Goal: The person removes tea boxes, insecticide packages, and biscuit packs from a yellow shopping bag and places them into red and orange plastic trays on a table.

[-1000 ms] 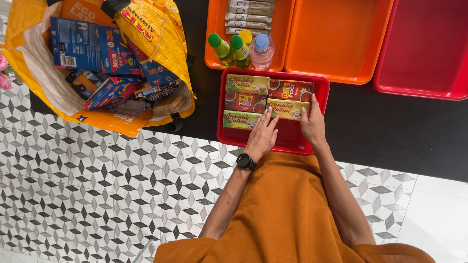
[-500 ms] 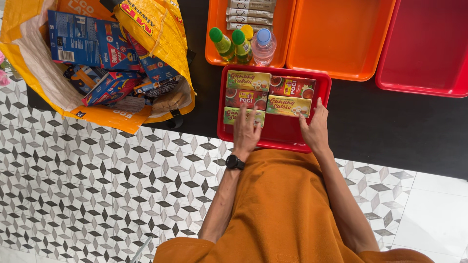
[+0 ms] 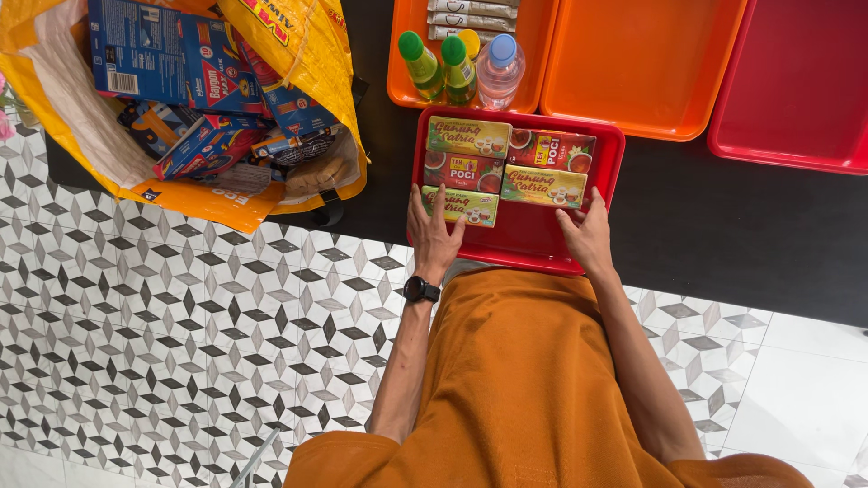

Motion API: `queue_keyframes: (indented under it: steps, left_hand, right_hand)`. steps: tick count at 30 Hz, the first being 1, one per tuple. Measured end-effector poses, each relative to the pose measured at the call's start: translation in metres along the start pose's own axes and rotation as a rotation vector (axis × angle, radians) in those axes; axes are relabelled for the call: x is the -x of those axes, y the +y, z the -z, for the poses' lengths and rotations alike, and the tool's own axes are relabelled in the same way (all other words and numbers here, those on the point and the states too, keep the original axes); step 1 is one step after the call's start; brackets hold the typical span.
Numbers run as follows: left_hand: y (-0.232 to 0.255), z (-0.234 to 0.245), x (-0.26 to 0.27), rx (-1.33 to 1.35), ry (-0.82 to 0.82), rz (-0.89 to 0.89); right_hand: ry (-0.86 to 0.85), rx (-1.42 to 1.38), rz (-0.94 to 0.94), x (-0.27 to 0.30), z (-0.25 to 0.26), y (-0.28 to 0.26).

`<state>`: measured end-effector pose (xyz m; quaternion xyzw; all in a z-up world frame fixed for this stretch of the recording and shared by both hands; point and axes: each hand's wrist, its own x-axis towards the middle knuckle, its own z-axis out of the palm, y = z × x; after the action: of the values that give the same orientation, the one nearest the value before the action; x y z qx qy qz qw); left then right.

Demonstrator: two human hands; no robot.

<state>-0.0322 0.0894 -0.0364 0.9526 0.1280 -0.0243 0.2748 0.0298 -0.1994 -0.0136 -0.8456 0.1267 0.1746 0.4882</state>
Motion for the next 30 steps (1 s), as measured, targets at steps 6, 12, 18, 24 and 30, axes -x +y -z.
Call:
queue_keyframes:
  steps: [6,12,18,24,30]
  left_hand:
    - [0.024,-0.005,-0.001,-0.061,-0.061,0.113]
    - [0.036,-0.01,0.0,-0.089,0.008,0.109]
    - [0.025,-0.013,-0.001,-0.13,-0.008,0.103]
    - [0.018,-0.012,-0.003,-0.131,-0.019,0.1]
    - [0.013,0.005,-0.007,-0.148,-0.1,0.057]
  right_hand:
    - [-0.018,0.047,-0.066,0.005,-0.001,-0.001]
    - [-0.102,0.041,-0.261,0.01,-0.007,-0.008]
    - [-0.072,0.082,-0.155,0.011,-0.008,-0.005]
    - [0.011,0.057,-0.103,0.009,-0.015,0.008]
    - [0.13,0.043,-0.168,0.02,-0.024,-0.004]
